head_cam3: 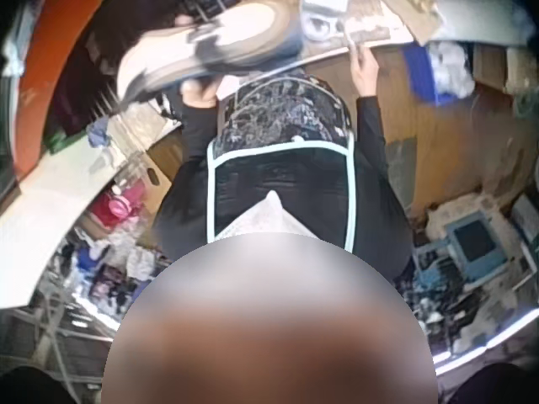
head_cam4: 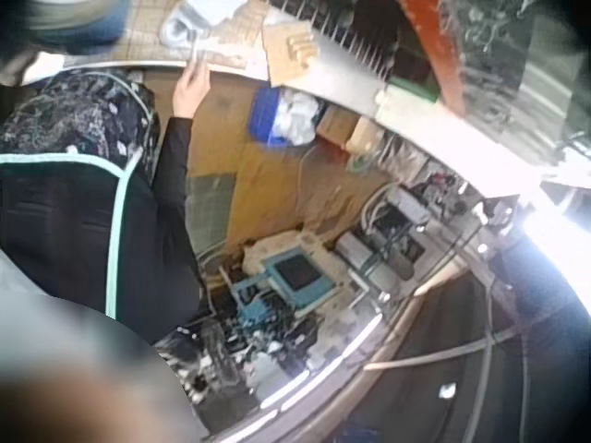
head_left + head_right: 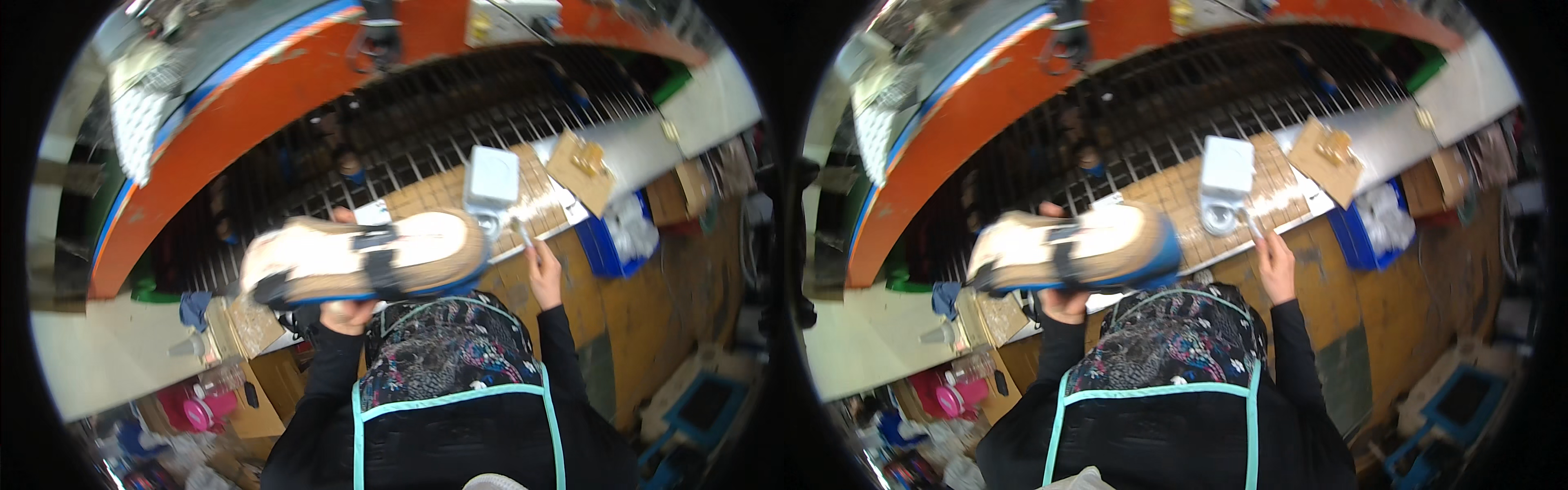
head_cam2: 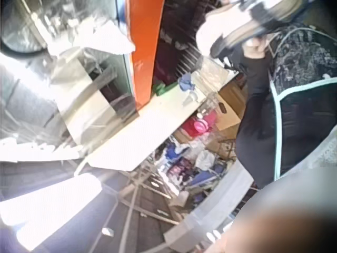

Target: The person holds a blue sandal and repeatedly applies a white adhesive from a small container onto the sole and strap areas using a small brush. The person rotates the sandal to access different sections and continues applying the adhesive throughout the clip.

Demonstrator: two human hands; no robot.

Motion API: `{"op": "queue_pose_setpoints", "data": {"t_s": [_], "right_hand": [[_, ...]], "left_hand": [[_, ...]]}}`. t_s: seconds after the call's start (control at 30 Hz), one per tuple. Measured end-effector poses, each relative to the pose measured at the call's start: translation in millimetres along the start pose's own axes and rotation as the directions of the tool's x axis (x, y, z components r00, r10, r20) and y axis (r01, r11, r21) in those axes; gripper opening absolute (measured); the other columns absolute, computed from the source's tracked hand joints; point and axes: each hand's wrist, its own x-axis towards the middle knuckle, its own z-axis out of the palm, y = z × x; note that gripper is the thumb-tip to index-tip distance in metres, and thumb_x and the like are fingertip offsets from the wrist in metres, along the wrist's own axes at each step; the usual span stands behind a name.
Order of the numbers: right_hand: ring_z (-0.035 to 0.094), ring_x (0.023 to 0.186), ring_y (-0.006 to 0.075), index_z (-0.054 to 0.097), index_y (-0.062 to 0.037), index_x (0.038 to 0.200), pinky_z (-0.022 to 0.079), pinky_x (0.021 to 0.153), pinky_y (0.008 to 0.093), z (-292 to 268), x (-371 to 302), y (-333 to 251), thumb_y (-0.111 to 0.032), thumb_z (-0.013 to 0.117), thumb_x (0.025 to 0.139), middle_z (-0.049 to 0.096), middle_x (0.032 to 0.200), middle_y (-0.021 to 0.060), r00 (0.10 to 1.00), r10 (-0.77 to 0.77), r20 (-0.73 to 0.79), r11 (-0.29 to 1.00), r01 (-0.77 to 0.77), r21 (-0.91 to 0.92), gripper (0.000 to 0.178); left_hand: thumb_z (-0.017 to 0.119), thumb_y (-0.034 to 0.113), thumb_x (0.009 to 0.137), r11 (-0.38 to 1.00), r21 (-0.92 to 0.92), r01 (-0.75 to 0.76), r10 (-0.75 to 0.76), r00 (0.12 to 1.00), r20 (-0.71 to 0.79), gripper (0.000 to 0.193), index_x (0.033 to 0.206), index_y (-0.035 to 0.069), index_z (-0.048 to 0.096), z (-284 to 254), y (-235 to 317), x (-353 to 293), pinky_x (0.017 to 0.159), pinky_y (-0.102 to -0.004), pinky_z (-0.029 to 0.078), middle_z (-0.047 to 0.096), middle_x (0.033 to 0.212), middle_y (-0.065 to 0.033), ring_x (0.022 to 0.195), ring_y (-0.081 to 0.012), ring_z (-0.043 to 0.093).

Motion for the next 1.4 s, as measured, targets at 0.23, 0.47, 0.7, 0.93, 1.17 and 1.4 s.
{"op": "queue_pose_setpoints", "data": {"t_s": [0.23, 0.47, 0.7, 0.93, 1.17, 1.4], "right_hand": [[0.06, 0.084, 0.025, 0.068, -0.0186, 0.093, 0.03, 0.076, 0.043, 30.4, -12.5, 35.9, -0.031, 0.065, 0.087, 0.06, 0.082, 0.0039, 0.996, 0.049, -0.08, 0.913, -0.077, -0.402, 0.014], [0.058, 0.078, 0.0247, 0.071, -0.0185, 0.087, 0.031, 0.074, 0.0412, 51.3, 24.2, 38.7, -0.024, 0.07, 0.08, 0.061, 0.08, 0.0048, 0.979, -0.186, -0.077, 0.791, 0.103, -0.603, 0.009], [0.059, 0.074, 0.026, 0.072, -0.0171, 0.082, 0.033, 0.075, 0.0422, 52.7, 37.9, 35.4, -0.027, 0.069, 0.081, 0.062, 0.076, 0.0051, 0.964, -0.264, 0.018, 0.694, 0.203, -0.691, 0.01], [0.067, 0.071, 0.0229, 0.073, -0.0093, 0.091, 0.041, 0.073, 0.0373, 40.6, 37.3, 54.5, -0.031, 0.064, 0.089, 0.069, 0.073, 0.0123, 0.952, 0.279, 0.123, 0.92, -0.228, -0.318, 0.024], [0.061, 0.067, 0.0074, 0.071, -0.0043, 0.092, 0.046, 0.064, 0.0249, 35.0, 32.1, 76.0, -0.027, 0.069, 0.087, 0.068, 0.077, 0.0021, 0.759, 0.419, 0.499, 0.693, -0.622, 0.365, 0.023], [0.056, 0.099, 0.0156, 0.076, -0.0186, 0.089, 0.026, 0.095, 0.0399, -17.8, 54.2, -71.8, -0.02, 0.079, 0.074, 0.066, 0.086, -0.0041, 0.907, -0.348, -0.237, 0.934, 0.312, -0.175, 0.015]], "left_hand": [[0.096, 0.032, 0.049, 0.939, -0.237, -0.249, 0.301, 0.928, 0.218, 0.128, 0.15, 0.012, 0.021, -21.5, 31.9, 30.7, 0.114, -0.0526, 0.032, 0.014, 0.157, -0.0165, 0.139, -0.0363, 0.03], [0.092, 0.033, 0.054, 0.922, -0.218, -0.32, 0.362, 0.912, 0.192, 0.106, 0.144, 0.016, 0.039, -6.5, 69.2, 32.6, 0.111, -0.07, 0.02, 0.036, 0.15, -0.0136, 0.141, -0.0403, 0.026], [0.094, 0.034, 0.052, 0.789, 0.113, -0.604, 0.605, 0.796, 0.033, 0.102, 0.139, 0.013, 0.046, 29.1, 67.9, 28.4, 0.109, -0.0666, 0.028, 0.044, 0.145, -0.0131, 0.135, -0.0372, 0.038], [0.086, 0.031, 0.065, 0.658, 0.334, -0.675, 0.679, 0.724, 0.123, 0.082, 0.134, 0.004, 0.05, 20.5, 45.0, 22.6, 0.108, -0.0469, 0.038, 0.052, 0.138, -0.0108, 0.126, -0.0277, 0.05], [0.051, 0.045, 0.095, 0.959, -0.196, 0.203, -0.211, 0.977, -0.019, 0.057, 0.141, 0.013, 0.041, -13.2, 30.2, 22.6, 0.09, -0.0415, 0.053, 0.05, 0.133, -0.0215, 0.112, -0.0345, 0.059], [0.069, 0.011, 0.081, 0.144, 0.716, -0.683, 0.31, 0.718, 0.623, 0.063, 0.136, 0.012, 0.039, -31.1, -43.9, 56.9, 0.101, -0.0463, 0.045, 0.034, 0.144, -0.0225, 0.125, -0.0385, 0.05]]}}
